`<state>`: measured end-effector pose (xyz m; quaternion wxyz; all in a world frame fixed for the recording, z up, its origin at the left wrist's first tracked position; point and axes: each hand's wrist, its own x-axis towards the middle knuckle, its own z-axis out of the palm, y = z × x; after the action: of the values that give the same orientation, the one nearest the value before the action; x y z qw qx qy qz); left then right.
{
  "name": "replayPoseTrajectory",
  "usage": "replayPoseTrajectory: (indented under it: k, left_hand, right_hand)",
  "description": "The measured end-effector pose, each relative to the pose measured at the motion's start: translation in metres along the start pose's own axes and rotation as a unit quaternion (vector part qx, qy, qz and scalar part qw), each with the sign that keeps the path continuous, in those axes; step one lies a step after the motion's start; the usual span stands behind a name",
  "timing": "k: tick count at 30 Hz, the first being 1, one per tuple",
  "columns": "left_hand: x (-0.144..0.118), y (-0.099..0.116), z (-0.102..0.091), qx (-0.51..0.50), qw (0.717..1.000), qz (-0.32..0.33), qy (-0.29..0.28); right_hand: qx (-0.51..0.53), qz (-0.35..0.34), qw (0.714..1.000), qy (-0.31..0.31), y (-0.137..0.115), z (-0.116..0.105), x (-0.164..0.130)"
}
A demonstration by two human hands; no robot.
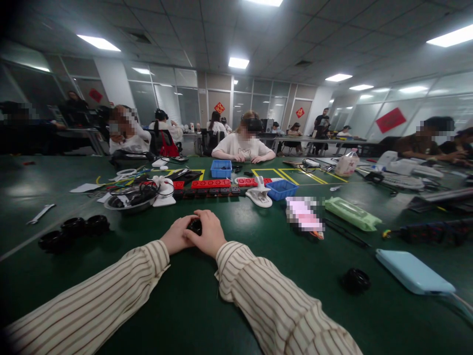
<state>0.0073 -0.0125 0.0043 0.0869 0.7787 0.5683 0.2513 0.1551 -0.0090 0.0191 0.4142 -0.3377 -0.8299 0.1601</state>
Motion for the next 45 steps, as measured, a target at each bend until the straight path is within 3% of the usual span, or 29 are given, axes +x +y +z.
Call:
replayPoseTrajectory:
  k: [6, 12, 16, 25, 28, 33, 37, 41, 45]
  left_hand:
    - [0.001, 0.000, 0.000, 0.072, 0.997, -0.014, -0.008]
    - [0.004, -0.006, -0.003, -0.051, 0.997, 0.027, -0.049]
    - [0.005, -0.010, -0.002, -0.085, 0.995, 0.038, -0.038]
    - [0.001, -0.001, -0.003, 0.058, 0.998, 0.005, 0.002]
    - [0.001, -0.002, -0.004, 0.034, 0.999, 0.017, 0.007]
    - [0.004, -0.011, -0.004, -0.047, 0.996, 0.059, -0.038]
    - [0.004, -0.015, -0.001, -0.062, 0.996, 0.062, -0.035]
    - [0.001, -0.010, -0.002, -0.050, 0.998, 0.044, -0.019]
    - [-0.002, -0.002, -0.005, 0.025, 0.999, 0.027, 0.001]
  right_hand:
    - [-0.035, 0.026, 0.999, 0.005, 0.002, 0.002, 0.002]
    - [0.018, -0.022, 1.000, -0.003, 0.002, 0.000, 0.001]
    - [0.009, -0.025, 0.999, -0.020, 0.002, -0.001, -0.001]
    - [-0.050, 0.054, 0.997, 0.022, 0.002, 0.001, 0.002]
    - [-0.033, 0.053, 0.998, 0.025, 0.006, 0.004, 0.002]
    - [0.023, 0.008, 1.000, 0.015, 0.008, 0.005, 0.001]
    - [0.004, 0.007, 1.000, 0.003, 0.006, 0.002, 0.000]
    - [-0.025, 0.018, 0.999, 0.030, 0.003, -0.001, 0.000]
    - [-0.052, 0.021, 0.998, 0.014, 0.001, 0.001, 0.001]
